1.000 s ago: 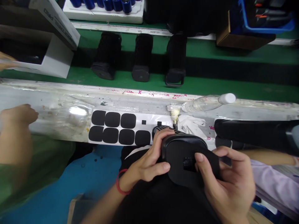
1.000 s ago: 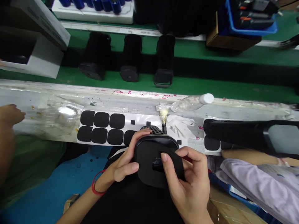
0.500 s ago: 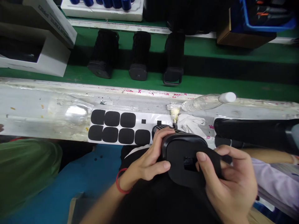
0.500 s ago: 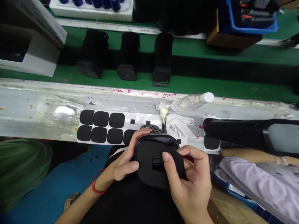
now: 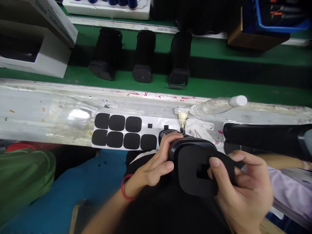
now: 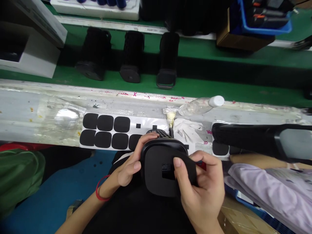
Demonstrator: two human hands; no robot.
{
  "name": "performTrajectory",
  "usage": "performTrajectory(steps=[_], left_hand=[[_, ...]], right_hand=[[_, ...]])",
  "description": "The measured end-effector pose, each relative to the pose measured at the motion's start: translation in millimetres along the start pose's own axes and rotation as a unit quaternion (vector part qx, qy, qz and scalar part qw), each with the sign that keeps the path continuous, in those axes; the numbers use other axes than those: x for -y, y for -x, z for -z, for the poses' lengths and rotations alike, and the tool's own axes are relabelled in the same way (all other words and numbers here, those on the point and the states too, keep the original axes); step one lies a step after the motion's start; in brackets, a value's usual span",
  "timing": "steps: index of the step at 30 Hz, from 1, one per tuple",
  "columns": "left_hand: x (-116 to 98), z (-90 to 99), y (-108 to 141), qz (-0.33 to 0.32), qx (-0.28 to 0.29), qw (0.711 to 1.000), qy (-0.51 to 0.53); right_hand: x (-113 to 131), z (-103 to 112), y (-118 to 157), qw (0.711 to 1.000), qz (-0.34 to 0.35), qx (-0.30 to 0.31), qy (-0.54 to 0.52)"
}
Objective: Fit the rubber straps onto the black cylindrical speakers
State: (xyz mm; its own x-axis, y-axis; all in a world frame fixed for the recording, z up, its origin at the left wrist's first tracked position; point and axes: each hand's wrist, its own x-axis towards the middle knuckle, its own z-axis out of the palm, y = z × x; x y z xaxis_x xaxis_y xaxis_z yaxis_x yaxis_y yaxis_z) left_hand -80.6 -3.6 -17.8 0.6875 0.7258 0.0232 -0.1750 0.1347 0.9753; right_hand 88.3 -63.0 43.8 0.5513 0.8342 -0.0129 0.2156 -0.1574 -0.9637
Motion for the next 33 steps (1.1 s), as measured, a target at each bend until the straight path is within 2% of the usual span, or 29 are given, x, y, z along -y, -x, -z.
performTrajectory(steps=[4, 11, 19, 33], left_hand=[[-0.3, 1.1, -0.2, 0.000, 0.005, 1.000, -0.007], [0.7, 1.1, -3.1, -0.026, 0.021, 0.999, -0.029], [-0.5, -1.3, -4.3, -0.014, 0.020, 0.999, -0.033], [-5.2, -2.9, -5.0, 0.005, 0.019, 0.999, -0.032]], right_hand=[[-4.6, 0.4, 2.3, 0.998, 0.040, 0.000, 0.041], [-3.9, 1.9, 0.6, 0.998, 0.049, 0.007, 0.042], [-4.4, 3.3, 0.3, 0.994, 0.079, 0.013, 0.071], [-5.3, 4.4, 0.0, 0.996, 0.068, -0.007, 0.062]])
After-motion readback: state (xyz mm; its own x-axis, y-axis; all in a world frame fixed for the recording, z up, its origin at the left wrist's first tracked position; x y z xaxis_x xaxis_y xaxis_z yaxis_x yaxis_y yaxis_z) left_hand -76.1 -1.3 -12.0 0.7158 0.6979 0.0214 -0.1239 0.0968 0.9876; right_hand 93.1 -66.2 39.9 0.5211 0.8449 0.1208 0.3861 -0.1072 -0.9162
